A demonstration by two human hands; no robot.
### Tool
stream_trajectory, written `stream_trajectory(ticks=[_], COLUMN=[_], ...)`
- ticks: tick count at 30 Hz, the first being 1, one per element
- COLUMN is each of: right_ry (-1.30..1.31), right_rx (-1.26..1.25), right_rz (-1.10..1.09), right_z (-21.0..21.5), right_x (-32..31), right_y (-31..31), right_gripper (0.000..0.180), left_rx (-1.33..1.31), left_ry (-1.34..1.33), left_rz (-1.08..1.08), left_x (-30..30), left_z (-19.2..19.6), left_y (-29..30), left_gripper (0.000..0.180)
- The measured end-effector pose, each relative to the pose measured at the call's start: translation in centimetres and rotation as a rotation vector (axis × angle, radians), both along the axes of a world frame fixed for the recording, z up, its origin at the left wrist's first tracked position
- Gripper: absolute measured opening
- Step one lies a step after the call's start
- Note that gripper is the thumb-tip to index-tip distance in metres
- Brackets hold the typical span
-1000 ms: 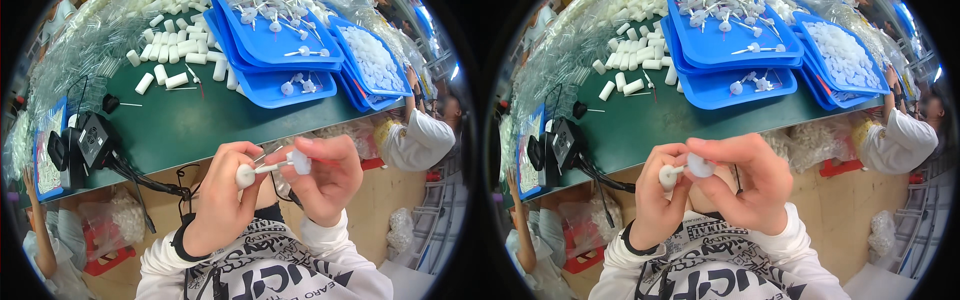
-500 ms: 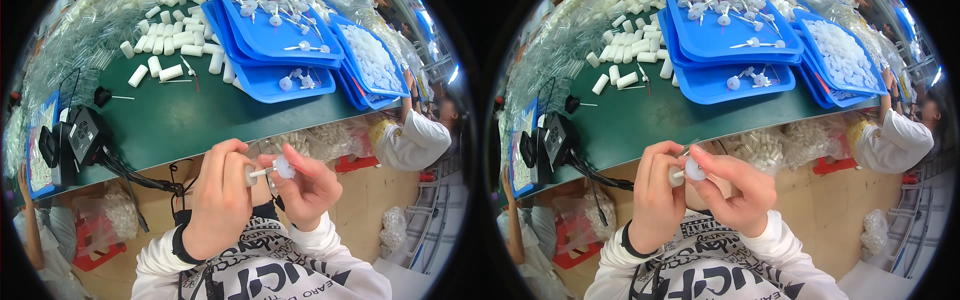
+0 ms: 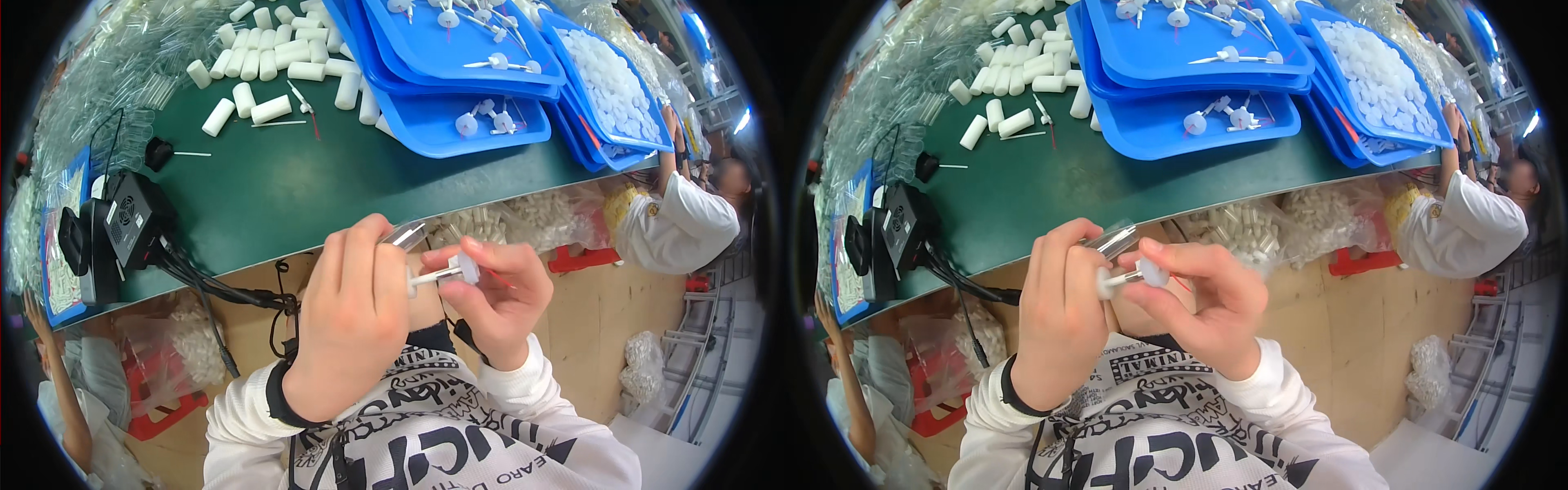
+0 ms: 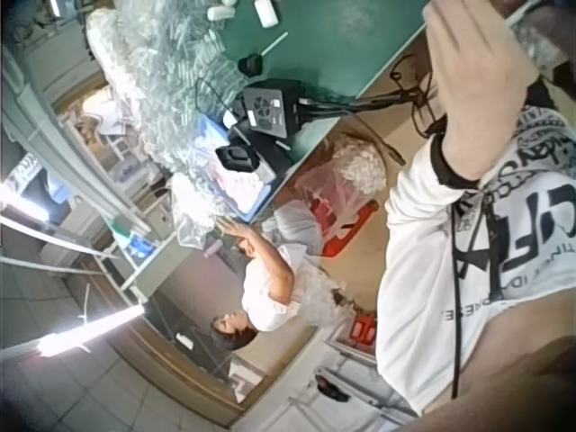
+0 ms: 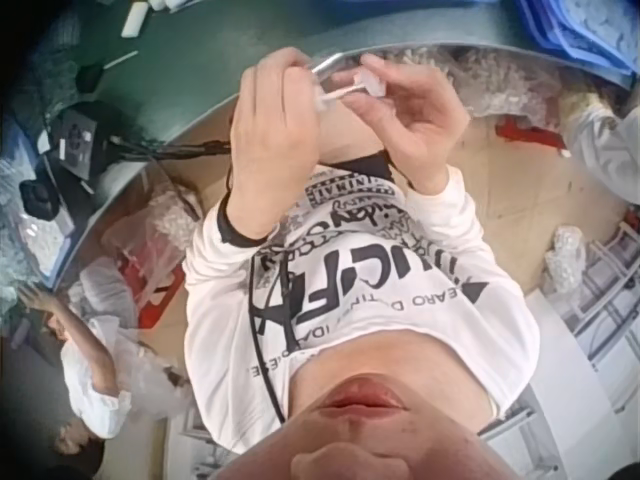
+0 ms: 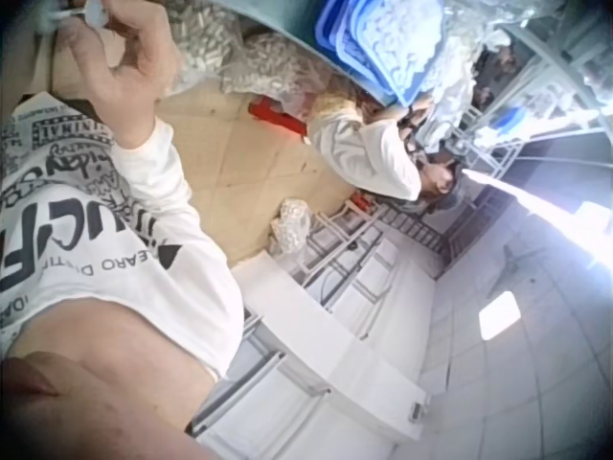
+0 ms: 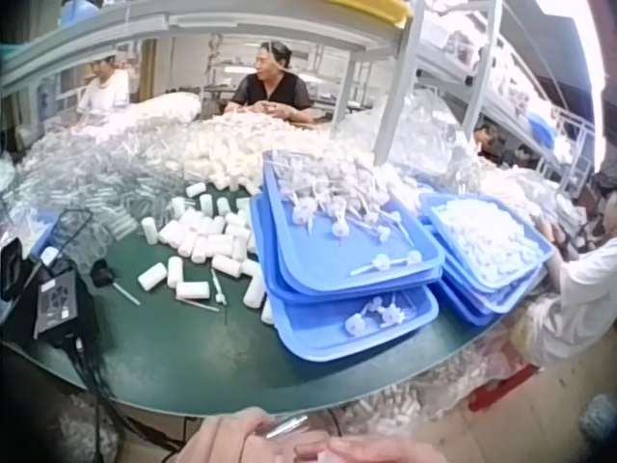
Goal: The person assembles small white cylindrical components by hand. They pick up a white cylinder and a clear plastic piece, insert the plastic piece into the cylinder, and then place the assembled unit into a blue tray. The process is repeated continuously with items from piles on the table.
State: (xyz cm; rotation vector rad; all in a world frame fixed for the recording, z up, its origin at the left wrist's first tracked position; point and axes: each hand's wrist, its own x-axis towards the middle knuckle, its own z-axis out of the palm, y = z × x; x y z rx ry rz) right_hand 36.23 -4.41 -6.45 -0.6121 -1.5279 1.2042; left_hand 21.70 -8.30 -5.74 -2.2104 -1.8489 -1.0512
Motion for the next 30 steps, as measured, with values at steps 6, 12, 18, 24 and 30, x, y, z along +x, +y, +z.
stream_trajectory(ticks=[6,12,18,24,30], right_ry=[0.037,0.087,0.065,0.167,0.211], right_rx=[0.042,-0.046,-0.144,-0.445,-0.172], right_rz=[-0.008,-0.153,-0.205,-0.235,-0.371], right_z=[-2.2,-2.1,-1.8,-2.1,-2.8], right_x=[-0.2,-1.7,-2.0,-3.8,-2.9], right_y=[-0.4,-1.8,-1.4,-1.8,-1.6], right_gripper=[0.036,0.047,0.047,0.043,0.044], left_rx=[-0.043,-0.008,-0.062,-0.231,-0.250], left_ry=[-0.002,-0.027,-0.141,-0.439,-0.487], left_rz=[-0.044,0.044,0.026,0.034,0.105], left_x=[0.4,1.3,0.7,0.5,0.5], left_z=[-1.2,-1.1,-1.0,-1.3,-1.0], left_y=[-0.1,0.4,0.5,0.2,0.3], left_gripper=[0.019,0.021,0.018,0.027,0.014])
